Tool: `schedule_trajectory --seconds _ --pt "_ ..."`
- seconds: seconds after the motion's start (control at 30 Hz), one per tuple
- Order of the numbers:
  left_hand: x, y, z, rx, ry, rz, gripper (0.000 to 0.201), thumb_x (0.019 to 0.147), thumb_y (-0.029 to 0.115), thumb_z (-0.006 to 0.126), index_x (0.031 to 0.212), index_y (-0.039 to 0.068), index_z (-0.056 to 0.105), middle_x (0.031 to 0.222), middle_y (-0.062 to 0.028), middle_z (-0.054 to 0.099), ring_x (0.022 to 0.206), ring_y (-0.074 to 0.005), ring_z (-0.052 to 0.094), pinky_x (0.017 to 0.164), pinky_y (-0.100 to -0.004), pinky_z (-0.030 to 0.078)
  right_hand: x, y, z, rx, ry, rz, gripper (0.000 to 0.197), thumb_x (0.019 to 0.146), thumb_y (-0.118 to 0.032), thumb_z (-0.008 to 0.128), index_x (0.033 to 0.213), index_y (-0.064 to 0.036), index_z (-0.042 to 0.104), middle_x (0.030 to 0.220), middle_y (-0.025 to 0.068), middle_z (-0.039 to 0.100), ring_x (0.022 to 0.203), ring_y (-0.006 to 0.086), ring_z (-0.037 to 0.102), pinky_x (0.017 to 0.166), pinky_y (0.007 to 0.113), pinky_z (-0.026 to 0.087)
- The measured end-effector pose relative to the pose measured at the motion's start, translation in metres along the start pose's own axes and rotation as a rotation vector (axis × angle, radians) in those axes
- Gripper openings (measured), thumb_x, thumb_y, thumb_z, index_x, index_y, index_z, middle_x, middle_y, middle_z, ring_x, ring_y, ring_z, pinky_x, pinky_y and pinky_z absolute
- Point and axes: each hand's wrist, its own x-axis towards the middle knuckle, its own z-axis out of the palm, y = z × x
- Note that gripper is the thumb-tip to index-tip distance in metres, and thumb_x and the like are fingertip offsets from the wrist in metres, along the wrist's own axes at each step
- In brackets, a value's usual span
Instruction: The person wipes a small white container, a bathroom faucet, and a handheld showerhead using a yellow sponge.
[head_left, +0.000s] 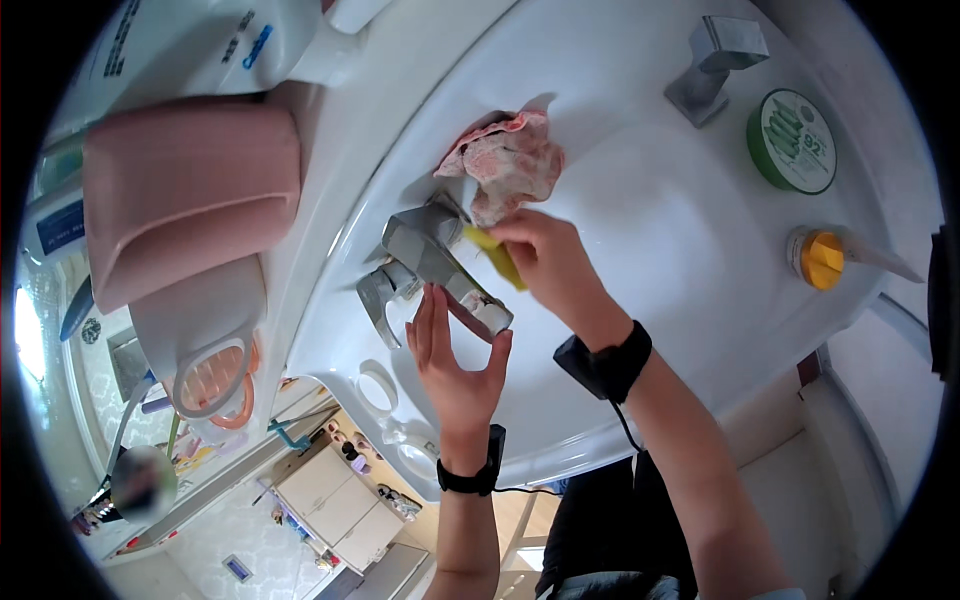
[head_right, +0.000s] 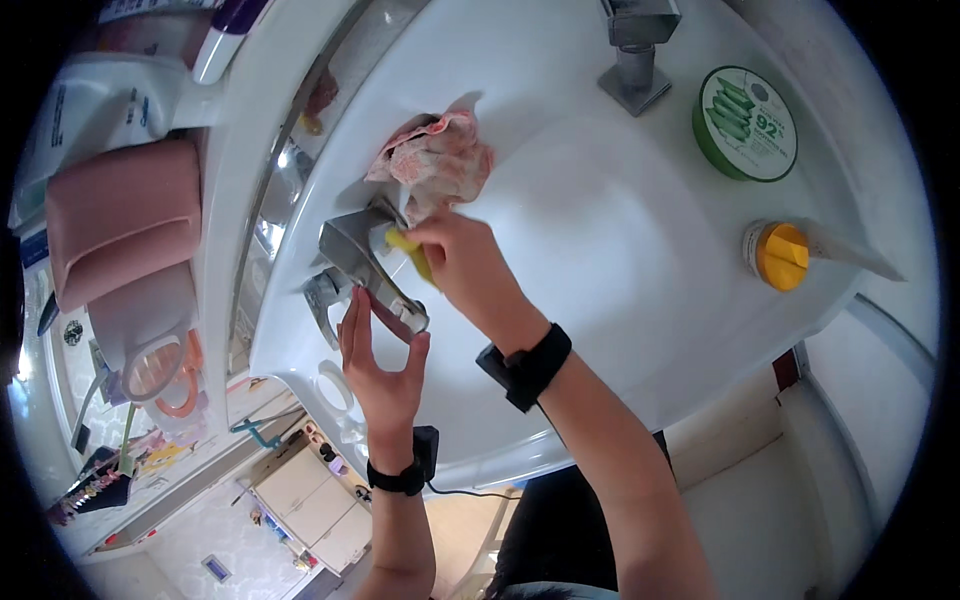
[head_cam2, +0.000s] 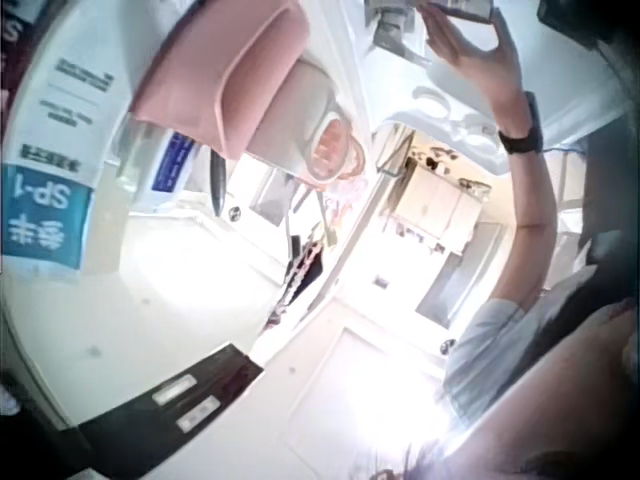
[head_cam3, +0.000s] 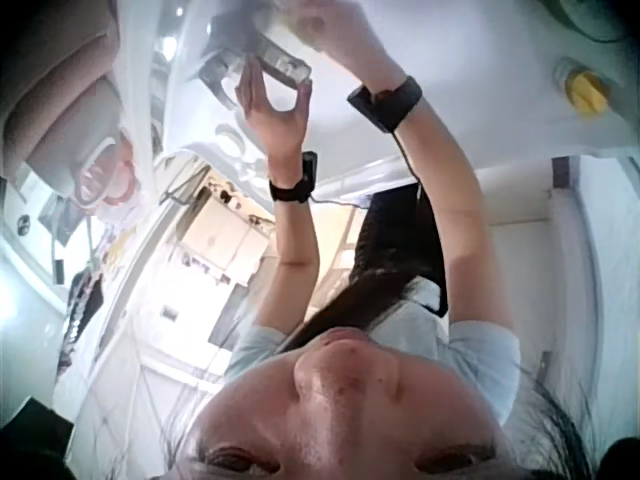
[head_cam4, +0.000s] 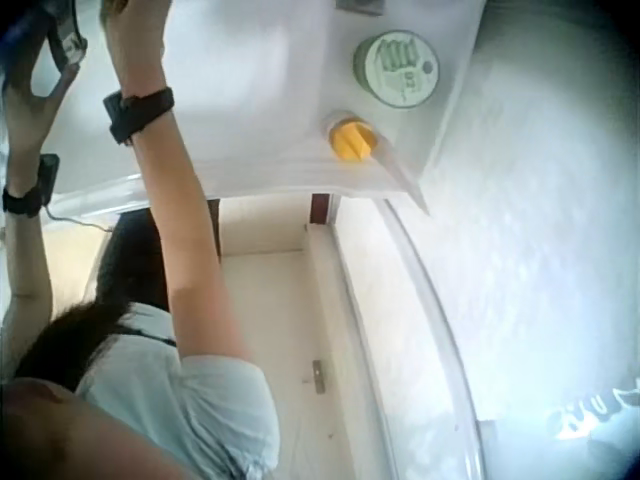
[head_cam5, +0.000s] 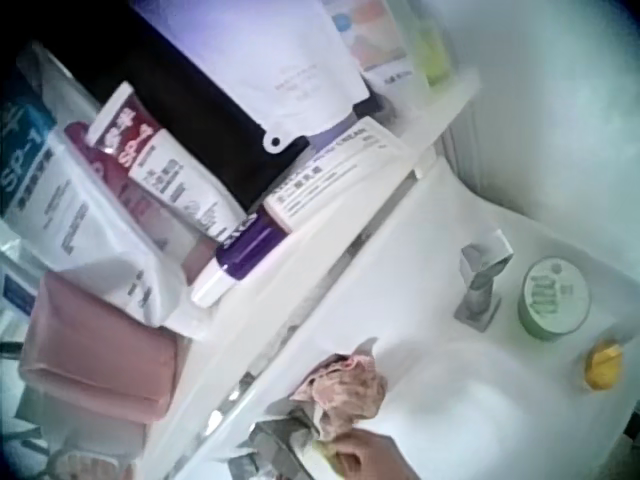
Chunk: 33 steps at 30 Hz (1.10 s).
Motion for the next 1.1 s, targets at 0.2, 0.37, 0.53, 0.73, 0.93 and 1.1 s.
schedule_trajectory --seconds 0.2,0.37,0.53,0.73,0.93,1.1 --pt "0.002 0.001 0.001 0.034 -0.001 -0.005 0.08 0.062 0.017 0.076 0.131 -0.002 0.042 0.133 -0.0198 0.046 0.122 -0.036 0.044 0.104 -0.0511 0.027 0.049 0.014 0.048 -0.383 -0.117 -0.232 0.016 0.08 0.0 0.05 0.086 0.0033 0.064 0.086 0.0165 0.063 0.077 0.0323 0.061 0.069 0.038 0.049" --pt "0.001 0.0 0.002 0.005 0.003 -0.019 0.081 0.06 0.016 0.076 0.132 0.0 0.042 0.133 -0.02 0.045 0.123 -0.0361 0.043 0.105 -0.05 0.027 0.066 0.025 0.062 -0.569 -0.249 -0.034 0.018 0.08 -0.005 0.049 0.082 0.0027 0.065 0.089 0.0187 0.063 0.082 0.0339 0.061 0.073 0.038 0.049" --pt "-0.002 -0.001 0.0 0.023 0.001 -0.043 0.082 0.061 0.017 0.077 0.132 0.0 0.041 0.134 -0.0204 0.045 0.123 -0.0366 0.043 0.105 -0.0506 0.027 0.057 0.017 0.061 -0.24 -0.166 -0.128 0.018 0.079 0.001 0.052 0.09 0.0005 0.066 0.088 0.0172 0.063 0.08 0.0335 0.061 0.071 0.036 0.049" --pt "0.001 0.004 0.001 0.006 0.0 -0.042 0.081 0.061 0.019 0.076 0.132 0.0 0.042 0.133 -0.0202 0.045 0.123 -0.0369 0.043 0.105 -0.0506 0.027 0.065 0.015 0.052 -0.104 -0.188 -0.225 0.024 0.076 0.008 0.053 0.093 -0.0018 0.066 0.089 0.0152 0.062 0.081 0.0311 0.06 0.07 0.036 0.048" --pt "-0.001 0.002 0.0 0.005 -0.017 -0.061 0.08 0.064 0.022 0.075 0.132 0.0 0.042 0.134 -0.0198 0.045 0.124 -0.0371 0.042 0.105 -0.0508 0.026 0.055 0.014 0.039 -0.113 -0.317 -0.29 0.026 0.077 0.006 0.056 0.099 -0.0056 0.066 0.092 0.0129 0.061 0.083 0.029 0.06 0.071 0.036 0.048" --pt "-0.002 0.0 -0.004 0.03 -0.024 -0.053 0.084 0.062 0.022 0.077 0.134 0.0 0.039 0.135 -0.0202 0.044 0.124 -0.0363 0.042 0.105 -0.0523 0.025 0.043 0.005 0.024 -0.14 -0.433 -0.353 0.026 0.077 0.004 0.058 0.1 -0.0063 0.065 0.093 0.01 0.061 0.082 0.0282 0.06 0.072 0.036 0.048"
